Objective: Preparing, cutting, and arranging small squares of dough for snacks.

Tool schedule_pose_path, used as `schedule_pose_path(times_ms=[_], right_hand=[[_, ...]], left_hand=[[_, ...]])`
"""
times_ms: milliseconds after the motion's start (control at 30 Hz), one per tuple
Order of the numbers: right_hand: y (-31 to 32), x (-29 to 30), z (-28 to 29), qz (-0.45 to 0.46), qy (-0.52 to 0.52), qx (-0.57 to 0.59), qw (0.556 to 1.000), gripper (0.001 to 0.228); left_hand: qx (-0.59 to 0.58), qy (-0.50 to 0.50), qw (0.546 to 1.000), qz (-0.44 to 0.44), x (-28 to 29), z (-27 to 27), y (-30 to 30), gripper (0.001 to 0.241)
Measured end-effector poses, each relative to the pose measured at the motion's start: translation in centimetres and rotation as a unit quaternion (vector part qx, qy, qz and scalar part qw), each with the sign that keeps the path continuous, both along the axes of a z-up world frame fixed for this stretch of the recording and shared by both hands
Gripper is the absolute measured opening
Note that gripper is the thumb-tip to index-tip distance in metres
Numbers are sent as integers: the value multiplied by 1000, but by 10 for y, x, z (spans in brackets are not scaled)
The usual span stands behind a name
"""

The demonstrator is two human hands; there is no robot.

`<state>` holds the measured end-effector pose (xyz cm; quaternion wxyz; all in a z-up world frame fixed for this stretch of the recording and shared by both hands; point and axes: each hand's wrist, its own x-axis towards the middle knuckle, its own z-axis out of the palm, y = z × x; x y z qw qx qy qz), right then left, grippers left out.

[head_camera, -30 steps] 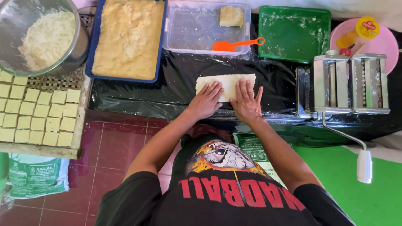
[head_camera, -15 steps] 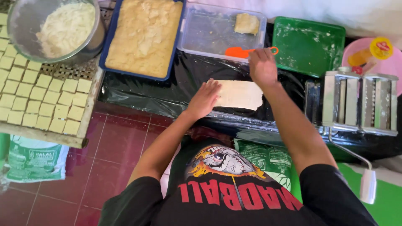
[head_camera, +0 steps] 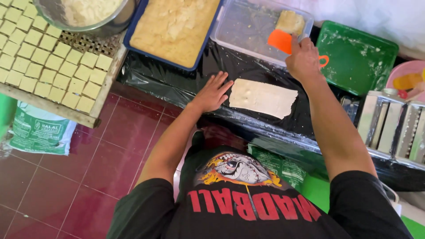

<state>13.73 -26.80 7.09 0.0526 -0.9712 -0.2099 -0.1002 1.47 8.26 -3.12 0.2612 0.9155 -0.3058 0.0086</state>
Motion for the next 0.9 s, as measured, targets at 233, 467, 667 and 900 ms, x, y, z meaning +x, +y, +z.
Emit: schedule_pose_path(times_ms=[233, 467, 667, 900], right_hand=[[22, -75, 18, 52, 140, 56, 987, 46], [54, -112, 8, 140, 138, 197, 961, 19], [88, -117, -6, 101, 135, 144, 975, 14], [103, -119, -12, 78, 121, 112, 983, 13]], left_hand=[[19, 26, 999, -4, 5, 8, -3, 64], [-6, 5, 1000, 18, 5, 4, -8, 63], [-39, 13, 999, 33, 7, -1, -8, 57], [-56, 28, 997, 39, 13, -13, -6, 47]])
